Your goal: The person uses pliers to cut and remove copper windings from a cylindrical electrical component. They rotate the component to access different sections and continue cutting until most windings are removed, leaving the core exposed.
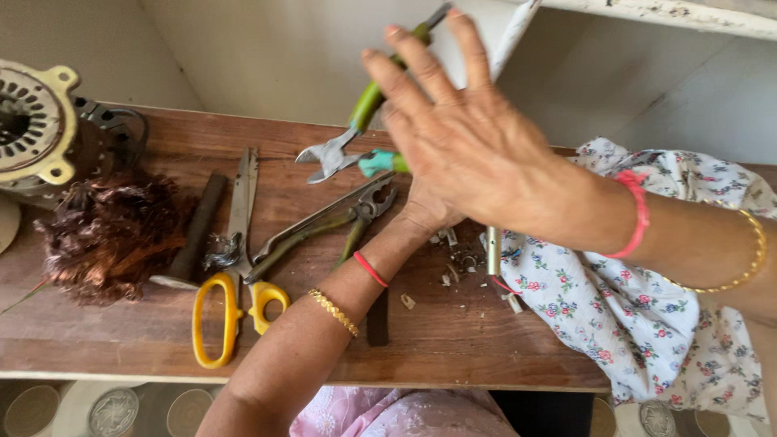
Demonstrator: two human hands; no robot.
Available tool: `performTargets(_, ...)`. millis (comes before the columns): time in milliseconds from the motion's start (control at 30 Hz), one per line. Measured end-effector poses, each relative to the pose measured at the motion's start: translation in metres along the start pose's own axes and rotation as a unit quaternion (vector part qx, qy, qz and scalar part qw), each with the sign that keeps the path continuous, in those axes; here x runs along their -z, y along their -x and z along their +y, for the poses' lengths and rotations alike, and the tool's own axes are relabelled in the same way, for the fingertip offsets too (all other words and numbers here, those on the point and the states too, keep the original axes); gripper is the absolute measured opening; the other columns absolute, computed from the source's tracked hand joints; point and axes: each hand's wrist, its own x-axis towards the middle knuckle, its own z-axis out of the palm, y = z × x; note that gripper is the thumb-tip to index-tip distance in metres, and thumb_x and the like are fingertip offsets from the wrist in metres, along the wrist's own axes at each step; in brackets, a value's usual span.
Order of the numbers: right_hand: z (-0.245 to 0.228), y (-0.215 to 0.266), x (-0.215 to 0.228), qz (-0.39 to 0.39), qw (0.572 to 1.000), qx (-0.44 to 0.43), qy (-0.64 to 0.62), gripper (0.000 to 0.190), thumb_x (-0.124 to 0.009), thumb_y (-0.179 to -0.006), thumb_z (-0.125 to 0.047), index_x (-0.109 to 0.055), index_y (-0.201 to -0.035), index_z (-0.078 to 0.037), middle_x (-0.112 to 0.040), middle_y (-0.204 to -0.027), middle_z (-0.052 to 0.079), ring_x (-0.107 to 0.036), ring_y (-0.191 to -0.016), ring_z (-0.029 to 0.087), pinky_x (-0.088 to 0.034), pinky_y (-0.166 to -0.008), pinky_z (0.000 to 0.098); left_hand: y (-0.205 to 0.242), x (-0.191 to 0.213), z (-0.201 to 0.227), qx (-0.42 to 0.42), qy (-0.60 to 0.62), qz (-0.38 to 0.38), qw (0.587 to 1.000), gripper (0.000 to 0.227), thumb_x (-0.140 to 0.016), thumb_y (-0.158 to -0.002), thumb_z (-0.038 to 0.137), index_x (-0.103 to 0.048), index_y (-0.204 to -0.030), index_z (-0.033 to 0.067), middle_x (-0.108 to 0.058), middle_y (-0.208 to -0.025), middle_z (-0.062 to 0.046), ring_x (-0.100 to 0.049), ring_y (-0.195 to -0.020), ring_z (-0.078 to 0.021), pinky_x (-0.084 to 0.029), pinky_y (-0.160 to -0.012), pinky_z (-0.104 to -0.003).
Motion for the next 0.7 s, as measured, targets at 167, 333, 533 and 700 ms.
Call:
performTargets(167, 0.058, 0.096, 0.008, 0.104, 0.977, -0.152, -0.111, 0.029, -0.073, -0.089, -0.006, -0.059, -0.109, 0.01, -0.041, -0.152, 0.026, -0.035, -0.148, 0.043, -0.028, -0.119, 0.0639, -0.025, 0.023, 0.003, 0.258, 0.184, -0.215, 0.924, 0.049, -0.097, -0.062, 0.014, -0.074, -0.103, -0.0022, -0.08, -0.09, -0.011, -0.075, -0.079, -0.0195, -0.063, -0.079, -0.036)
performTargets(333, 0.068, 0.168, -0.061, 0.136, 0.919, -0.285, -0.237, 0.034, -0.057, -0.08, 0.009, -0.055, -0.114, 0.008, -0.043, -0.147, 0.022, -0.046, -0.137, 0.037, -0.035, -0.122, 0.0517, -0.029, 0.021, 0.001, 0.353, 0.385, -0.19, 0.831, 0.042, -0.089, -0.067, -0.007, -0.066, -0.102, -0.0068, -0.076, -0.095, -0.014, -0.075, -0.084, -0.0172, -0.069, -0.077, -0.037)
performTargets(533, 0.017, 0.196, -0.134, 0.14, 0.912, -0.293, -0.251, 0.042, -0.058, -0.073, 0.008, -0.056, -0.114, 0.011, -0.046, -0.139, 0.023, -0.047, -0.131, 0.037, -0.031, -0.117, 0.0541, -0.024, 0.017, -0.01, 0.358, 0.457, -0.18, 0.794, 0.033, -0.082, -0.072, -0.013, -0.06, -0.094, -0.0058, -0.075, -0.094, -0.014, -0.077, -0.088, -0.024, -0.064, -0.079, -0.043)
performTargets(700, 0.006, 0.2, -0.147, 0.122, 0.885, -0.338, -0.295, 0.038, -0.06, -0.07, 0.006, -0.055, -0.107, 0.011, -0.044, -0.145, 0.025, -0.043, -0.136, 0.04, -0.031, -0.119, 0.0524, -0.02, 0.016, -0.019, 0.368, 0.437, -0.2, 0.796, 0.033, -0.083, -0.071, -0.015, -0.061, -0.094, -0.006, -0.073, -0.088, -0.013, -0.077, -0.084, -0.0261, -0.064, -0.076, -0.044)
